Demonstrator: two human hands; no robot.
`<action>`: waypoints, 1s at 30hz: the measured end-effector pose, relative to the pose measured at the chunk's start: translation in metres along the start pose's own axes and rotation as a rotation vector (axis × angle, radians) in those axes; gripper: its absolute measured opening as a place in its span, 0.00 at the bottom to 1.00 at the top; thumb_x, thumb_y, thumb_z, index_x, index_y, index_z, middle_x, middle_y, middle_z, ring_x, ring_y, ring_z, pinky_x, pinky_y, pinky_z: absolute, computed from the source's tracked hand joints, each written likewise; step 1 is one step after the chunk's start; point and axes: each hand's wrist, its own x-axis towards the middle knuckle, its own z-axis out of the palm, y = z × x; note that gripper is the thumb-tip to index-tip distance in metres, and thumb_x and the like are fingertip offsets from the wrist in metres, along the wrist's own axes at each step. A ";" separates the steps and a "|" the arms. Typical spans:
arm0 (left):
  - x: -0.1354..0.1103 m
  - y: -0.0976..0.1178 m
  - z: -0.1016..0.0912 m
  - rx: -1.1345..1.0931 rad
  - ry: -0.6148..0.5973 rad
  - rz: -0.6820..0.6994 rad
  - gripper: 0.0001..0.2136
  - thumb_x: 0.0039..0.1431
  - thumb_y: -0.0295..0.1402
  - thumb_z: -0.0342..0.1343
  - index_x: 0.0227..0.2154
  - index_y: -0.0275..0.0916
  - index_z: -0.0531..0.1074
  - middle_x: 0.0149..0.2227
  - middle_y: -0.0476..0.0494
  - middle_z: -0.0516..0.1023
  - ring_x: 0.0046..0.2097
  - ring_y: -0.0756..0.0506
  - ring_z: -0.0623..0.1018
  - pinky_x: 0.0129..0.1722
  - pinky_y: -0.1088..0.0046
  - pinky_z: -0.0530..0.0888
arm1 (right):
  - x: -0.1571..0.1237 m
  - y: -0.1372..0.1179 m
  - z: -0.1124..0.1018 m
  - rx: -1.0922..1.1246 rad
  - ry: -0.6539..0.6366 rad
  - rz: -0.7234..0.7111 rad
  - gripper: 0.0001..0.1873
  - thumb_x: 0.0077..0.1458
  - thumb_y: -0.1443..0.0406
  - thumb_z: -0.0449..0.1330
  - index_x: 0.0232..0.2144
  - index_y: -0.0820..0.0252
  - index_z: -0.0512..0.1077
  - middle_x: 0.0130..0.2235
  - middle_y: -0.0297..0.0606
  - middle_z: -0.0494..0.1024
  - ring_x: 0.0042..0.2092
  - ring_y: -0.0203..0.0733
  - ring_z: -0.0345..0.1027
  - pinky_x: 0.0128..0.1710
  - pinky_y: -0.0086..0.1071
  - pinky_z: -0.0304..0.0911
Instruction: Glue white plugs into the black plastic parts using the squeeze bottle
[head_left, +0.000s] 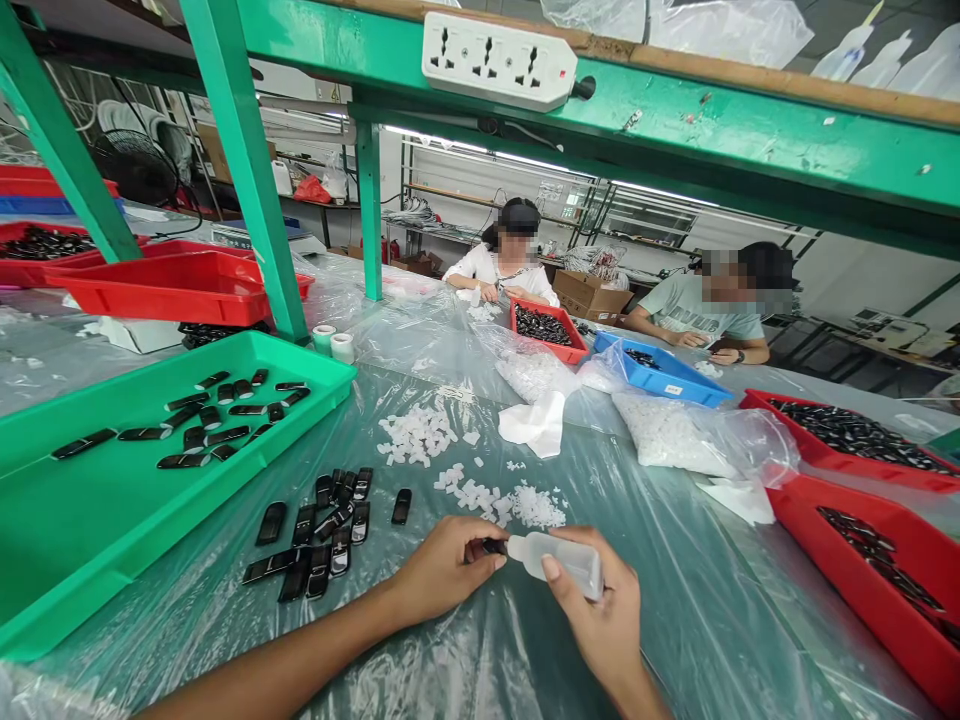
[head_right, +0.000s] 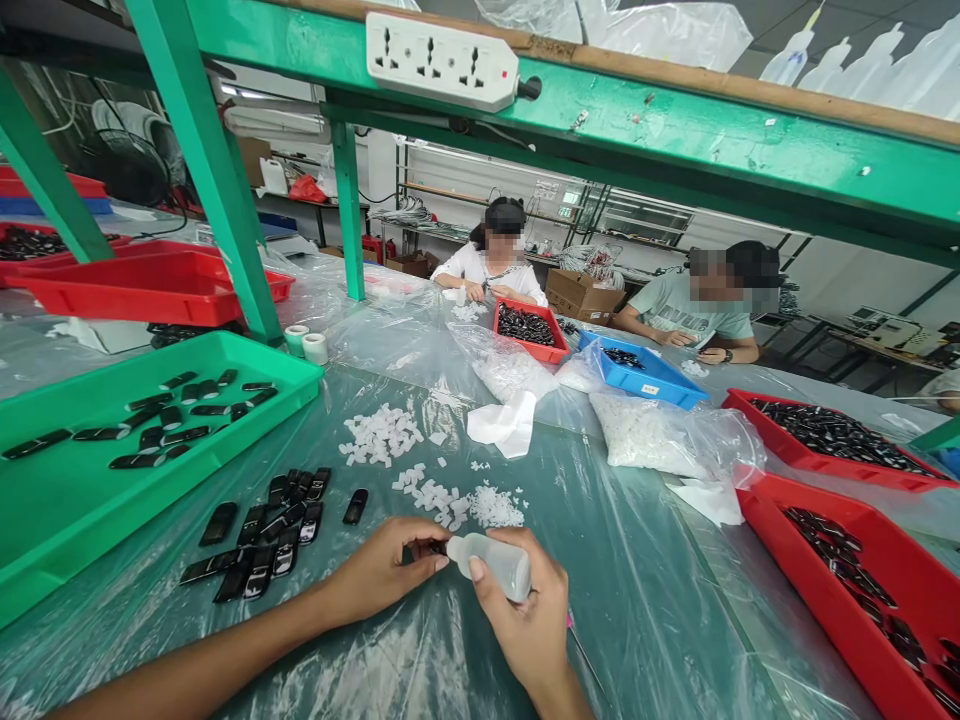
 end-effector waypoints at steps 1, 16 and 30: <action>0.000 -0.001 0.000 -0.008 0.003 0.003 0.08 0.58 0.30 0.51 0.35 0.38 0.75 0.34 0.46 0.77 0.34 0.47 0.74 0.32 0.77 0.67 | 0.000 0.000 0.000 0.000 -0.002 0.001 0.10 0.49 0.60 0.60 0.32 0.60 0.69 0.26 0.34 0.72 0.24 0.37 0.64 0.22 0.27 0.58; 0.000 -0.003 0.000 -0.055 -0.001 0.005 0.13 0.57 0.25 0.51 0.42 0.40 0.75 0.34 0.47 0.78 0.35 0.47 0.75 0.36 0.76 0.69 | 0.002 -0.003 0.000 0.069 -0.004 0.034 0.10 0.50 0.59 0.59 0.31 0.61 0.69 0.25 0.33 0.71 0.23 0.35 0.62 0.21 0.26 0.57; -0.001 0.000 -0.001 0.084 -0.012 0.042 0.13 0.59 0.25 0.50 0.42 0.46 0.74 0.34 0.50 0.78 0.34 0.48 0.74 0.32 0.79 0.65 | 0.003 -0.003 0.001 0.017 -0.002 -0.004 0.08 0.50 0.60 0.59 0.31 0.59 0.69 0.26 0.33 0.72 0.24 0.35 0.64 0.21 0.25 0.59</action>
